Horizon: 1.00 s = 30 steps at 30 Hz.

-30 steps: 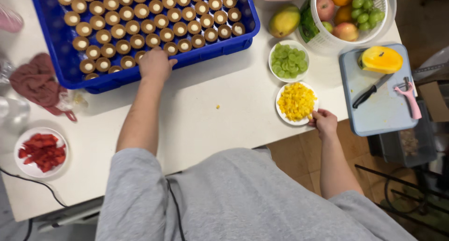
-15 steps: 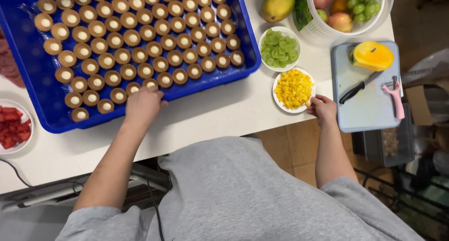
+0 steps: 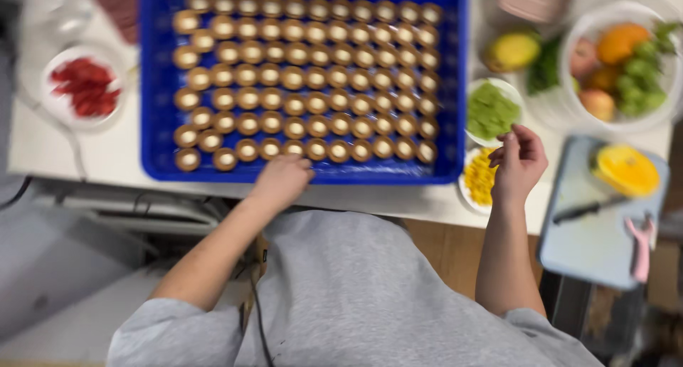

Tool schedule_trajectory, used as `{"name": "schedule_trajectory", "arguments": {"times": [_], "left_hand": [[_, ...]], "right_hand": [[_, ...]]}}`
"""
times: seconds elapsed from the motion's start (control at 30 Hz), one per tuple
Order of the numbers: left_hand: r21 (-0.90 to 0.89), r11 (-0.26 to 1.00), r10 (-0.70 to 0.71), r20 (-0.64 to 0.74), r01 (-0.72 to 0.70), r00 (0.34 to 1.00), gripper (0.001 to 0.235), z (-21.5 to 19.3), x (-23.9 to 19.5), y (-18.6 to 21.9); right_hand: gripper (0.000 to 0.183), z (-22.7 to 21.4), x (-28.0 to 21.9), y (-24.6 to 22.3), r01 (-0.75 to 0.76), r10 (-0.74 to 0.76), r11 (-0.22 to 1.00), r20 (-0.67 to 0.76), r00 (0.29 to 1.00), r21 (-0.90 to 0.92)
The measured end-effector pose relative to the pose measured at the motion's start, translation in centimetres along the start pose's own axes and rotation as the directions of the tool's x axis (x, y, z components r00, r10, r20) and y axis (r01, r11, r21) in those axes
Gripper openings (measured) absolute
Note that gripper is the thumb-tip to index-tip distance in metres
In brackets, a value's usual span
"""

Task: The person places strawberry slices into cream-filled tarts arranged in a blue tray by hand.

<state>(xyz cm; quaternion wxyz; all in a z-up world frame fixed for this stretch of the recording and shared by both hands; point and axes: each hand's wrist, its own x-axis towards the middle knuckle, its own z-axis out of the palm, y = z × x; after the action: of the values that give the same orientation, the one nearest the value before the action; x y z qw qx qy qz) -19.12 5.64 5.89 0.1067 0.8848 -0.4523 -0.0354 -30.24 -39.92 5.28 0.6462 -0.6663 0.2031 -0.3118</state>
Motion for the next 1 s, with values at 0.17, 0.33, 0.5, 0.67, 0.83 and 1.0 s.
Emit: {"name": "schedule_trajectory", "arguments": {"times": [0.17, 0.33, 0.5, 0.67, 0.83, 1.0], "left_hand": [[-0.168, 0.979, -0.132, -0.109, 0.112, 0.985, 0.026, -1.1, -3.5, 2.1], [-0.427, 0.847, -0.501, -0.443, 0.317, 0.744, 0.022, -4.3, -8.9, -2.5], [-0.658, 0.527, -0.848, -0.453, 0.538, 0.275, 0.032, -5.9, -16.7, -15.6], [-0.488, 0.567, -0.815, -0.451, 0.664, 0.364, 0.062, -4.1, -18.5, -31.7], [-0.127, 0.657, -0.733, -0.340, 0.743, 0.590, 0.075, -2.5, -14.7, -40.8], [0.078, 0.711, -0.655, -0.290, 0.699, 0.698, 0.054, -1.0, -15.1, -43.6]], "right_hand": [[0.015, 11.1, -1.7, -0.3, -0.037, 0.012, 0.998, 0.378, 0.926, 0.059], [0.017, 18.0, -4.7, -0.3, -0.074, 0.104, 0.994, 0.531, 0.841, -0.077], [0.017, 22.3, -6.6, -0.7, -0.061, 0.135, 0.988, 0.592, 0.794, -0.143], [0.018, 27.8, -8.8, -1.9, -0.012, 0.152, 0.969, 0.555, 0.817, -0.247], [0.019, 34.0, -11.4, -2.0, -0.047, 0.164, 0.967, 0.475, 0.865, -0.249], [0.019, 35.3, -13.6, -0.9, -0.118, 0.230, 0.951, 0.397, 0.889, -0.287]]}}
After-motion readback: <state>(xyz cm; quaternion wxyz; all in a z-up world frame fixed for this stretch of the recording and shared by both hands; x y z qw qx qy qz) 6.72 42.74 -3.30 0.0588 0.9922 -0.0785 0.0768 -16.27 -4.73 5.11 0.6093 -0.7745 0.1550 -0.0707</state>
